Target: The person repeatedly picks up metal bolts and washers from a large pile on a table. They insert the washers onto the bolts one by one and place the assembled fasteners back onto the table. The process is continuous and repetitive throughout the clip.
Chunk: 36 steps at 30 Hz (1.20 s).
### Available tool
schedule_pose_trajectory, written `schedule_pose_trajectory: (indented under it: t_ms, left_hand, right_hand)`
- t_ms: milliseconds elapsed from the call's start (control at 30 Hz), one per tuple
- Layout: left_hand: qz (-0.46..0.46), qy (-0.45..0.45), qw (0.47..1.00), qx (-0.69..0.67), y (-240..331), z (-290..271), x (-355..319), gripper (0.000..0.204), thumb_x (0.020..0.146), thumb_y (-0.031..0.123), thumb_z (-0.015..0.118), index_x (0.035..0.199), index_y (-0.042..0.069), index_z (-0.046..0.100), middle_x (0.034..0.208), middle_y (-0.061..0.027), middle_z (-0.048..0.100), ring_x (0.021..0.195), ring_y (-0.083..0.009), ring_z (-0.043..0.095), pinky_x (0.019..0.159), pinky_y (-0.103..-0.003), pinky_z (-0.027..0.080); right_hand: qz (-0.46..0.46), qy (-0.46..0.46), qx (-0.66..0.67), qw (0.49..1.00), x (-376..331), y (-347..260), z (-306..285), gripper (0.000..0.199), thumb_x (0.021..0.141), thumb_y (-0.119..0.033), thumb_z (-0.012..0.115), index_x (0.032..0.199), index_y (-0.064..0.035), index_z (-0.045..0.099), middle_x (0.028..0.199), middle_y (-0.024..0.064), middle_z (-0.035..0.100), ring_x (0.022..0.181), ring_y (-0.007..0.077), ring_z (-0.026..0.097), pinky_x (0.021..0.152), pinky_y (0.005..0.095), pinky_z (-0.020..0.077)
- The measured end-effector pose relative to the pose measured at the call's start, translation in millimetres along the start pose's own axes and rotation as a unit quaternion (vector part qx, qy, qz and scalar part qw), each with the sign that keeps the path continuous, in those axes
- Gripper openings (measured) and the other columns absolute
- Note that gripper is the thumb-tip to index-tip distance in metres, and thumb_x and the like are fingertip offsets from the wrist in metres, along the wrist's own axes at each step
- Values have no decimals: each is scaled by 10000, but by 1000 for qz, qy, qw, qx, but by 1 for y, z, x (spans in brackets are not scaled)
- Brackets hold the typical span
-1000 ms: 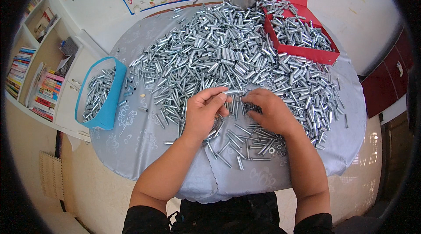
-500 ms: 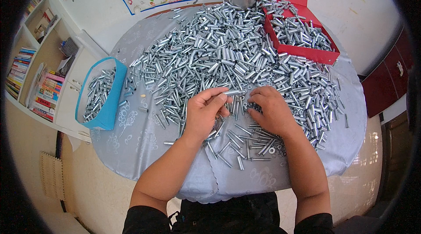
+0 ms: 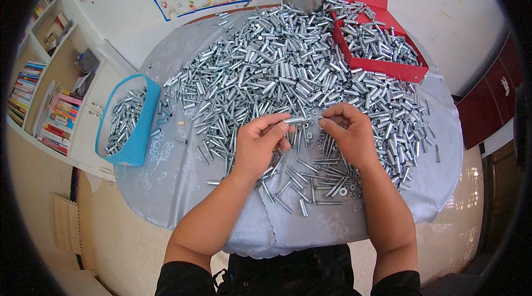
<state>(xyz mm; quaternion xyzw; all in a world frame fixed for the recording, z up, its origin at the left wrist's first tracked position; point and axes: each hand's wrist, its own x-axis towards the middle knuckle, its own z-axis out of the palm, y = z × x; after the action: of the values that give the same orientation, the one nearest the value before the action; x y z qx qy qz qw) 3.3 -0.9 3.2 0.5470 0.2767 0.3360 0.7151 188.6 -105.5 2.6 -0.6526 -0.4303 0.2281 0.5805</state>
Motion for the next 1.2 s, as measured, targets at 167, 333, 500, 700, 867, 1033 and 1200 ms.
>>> schedule_pose_trajectory:
  t_ms: [167, 333, 500, 700, 867, 1033, 1200]
  left_hand:
    - [1, -17, 1000, 2, -2, -1, 0, 246, 909, 58, 620, 1141, -17, 652, 934, -111, 718, 630, -106, 627, 584, -225, 517]
    - [-2, -26, 1000, -3, -1, -1, 0, 248, 906, 44, 619, 1142, -22, 653, 941, -115, 718, 638, -113, 631, 595, -233, 528]
    - [-4, -42, 999, 9, -1, 1, -1, 242, 911, 38, 611, 1141, -27, 653, 942, -122, 716, 644, -118, 631, 603, -240, 533]
    - [-3, -45, 999, -4, -3, 0, 0, 245, 914, 38, 608, 1146, -31, 650, 947, -128, 714, 646, -123, 631, 605, -243, 536]
    - [5, -49, 999, 6, -1, 1, -1, 241, 913, 35, 611, 1141, -32, 654, 944, -128, 715, 651, -122, 632, 601, -241, 532]
    - [12, -62, 998, 31, 0, 1, -2, 238, 911, 32, 615, 1137, -30, 659, 945, -128, 715, 656, -123, 631, 609, -244, 528]
    - [15, -89, 995, 48, -1, 1, -2, 241, 913, 36, 612, 1141, -33, 656, 946, -127, 715, 655, -127, 631, 613, -250, 530]
  right_hand:
    - [38, -32, 103, 993, -2, -9, 5, 145, 830, 18, 700, 958, 11, 633, 938, 63, 683, 823, 106, 647, 741, 244, 523]
    - [34, -52, 122, 991, -5, -9, 6, 152, 817, 22, 715, 942, 12, 627, 963, 77, 690, 861, 123, 658, 783, 261, 535]
    - [20, -47, 105, 993, -5, -6, 7, 216, 810, 12, 728, 1006, 17, 638, 961, 79, 690, 867, 132, 660, 789, 265, 536]
    - [37, -63, 58, 996, -6, -14, 6, 221, 818, -33, 737, 1024, 20, 673, 913, 71, 700, 839, 121, 656, 766, 256, 526]
    - [34, -64, 65, 995, -5, -14, 5, 192, 826, -40, 735, 996, 25, 675, 881, 64, 696, 800, 112, 649, 734, 251, 522]
    - [33, -80, 63, 994, -4, -11, 5, 183, 896, -151, 683, 835, 20, 657, 714, 34, 633, 641, 83, 582, 582, 237, 466]
    - [115, -86, 32, 989, -5, -18, 3, 373, 952, -271, 614, 709, 11, 630, 644, 29, 591, 571, 79, 529, 524, 239, 414]
